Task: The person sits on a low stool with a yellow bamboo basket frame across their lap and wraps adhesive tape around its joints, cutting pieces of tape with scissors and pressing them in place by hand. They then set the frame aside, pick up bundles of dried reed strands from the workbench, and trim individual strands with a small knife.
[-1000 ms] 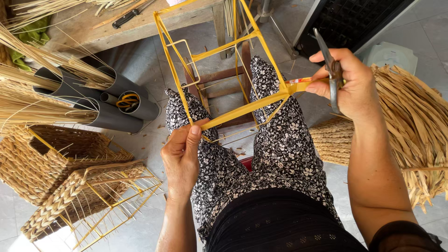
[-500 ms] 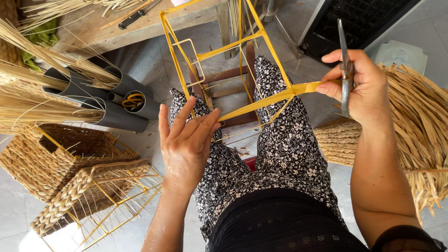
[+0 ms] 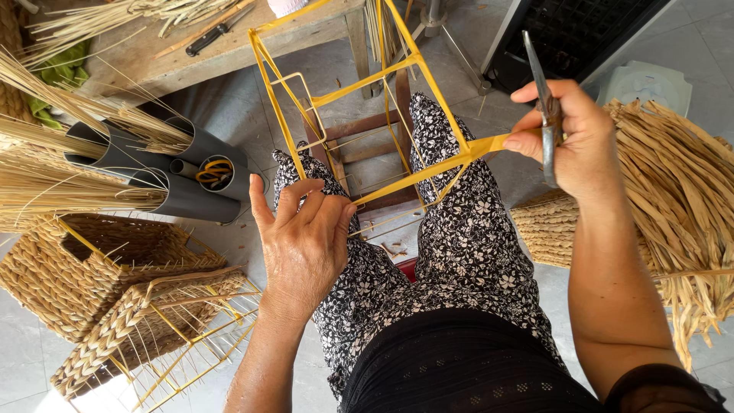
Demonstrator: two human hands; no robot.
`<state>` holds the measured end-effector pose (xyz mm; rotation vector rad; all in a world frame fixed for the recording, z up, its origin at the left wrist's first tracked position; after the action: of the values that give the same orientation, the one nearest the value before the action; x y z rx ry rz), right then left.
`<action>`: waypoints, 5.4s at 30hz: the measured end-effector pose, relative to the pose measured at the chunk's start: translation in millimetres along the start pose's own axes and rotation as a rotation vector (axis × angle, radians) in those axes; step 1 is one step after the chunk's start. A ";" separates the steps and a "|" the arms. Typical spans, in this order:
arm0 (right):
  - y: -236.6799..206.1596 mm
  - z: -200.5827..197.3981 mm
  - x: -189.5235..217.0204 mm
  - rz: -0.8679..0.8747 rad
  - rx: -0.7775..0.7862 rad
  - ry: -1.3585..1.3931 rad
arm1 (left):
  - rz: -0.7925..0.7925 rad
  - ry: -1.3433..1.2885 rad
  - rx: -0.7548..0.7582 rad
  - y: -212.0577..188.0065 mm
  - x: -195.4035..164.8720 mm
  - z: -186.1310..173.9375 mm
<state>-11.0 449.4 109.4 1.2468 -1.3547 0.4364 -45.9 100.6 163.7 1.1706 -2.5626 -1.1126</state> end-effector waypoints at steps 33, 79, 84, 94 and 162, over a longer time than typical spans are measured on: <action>-28.1 15.6 -46.9 0.142 -0.098 0.341 | 0.183 0.010 0.233 59.2 -95.3 94.3; -106.6 8.6 -24.9 0.644 0.317 0.536 | 0.136 -0.444 0.832 165.6 -105.0 155.3; -111.5 14.9 -30.4 0.721 0.278 0.589 | 0.134 -0.453 0.783 164.3 -106.0 157.3; -89.0 2.1 -6.7 0.162 -0.315 0.312 | -0.261 -1.160 0.170 167.4 -50.6 72.7; 57.7 149.2 -58.7 0.645 0.080 0.455 | -1.649 -1.915 -0.471 -141.3 60.0 116.5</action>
<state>-145.9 368.1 44.6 0.6801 -1.3199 1.1581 -45.4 64.9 -25.7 -0.7808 -0.0520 1.2307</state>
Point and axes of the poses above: each hand's wrist, its own y-axis towards the middle knuckle, its own z-axis out of the palm, x = y × z, the point moved 2 cm from there along y, towards the middle knuckle, and after that the axes turned 13 degrees about -x, right-handed, at the moved point
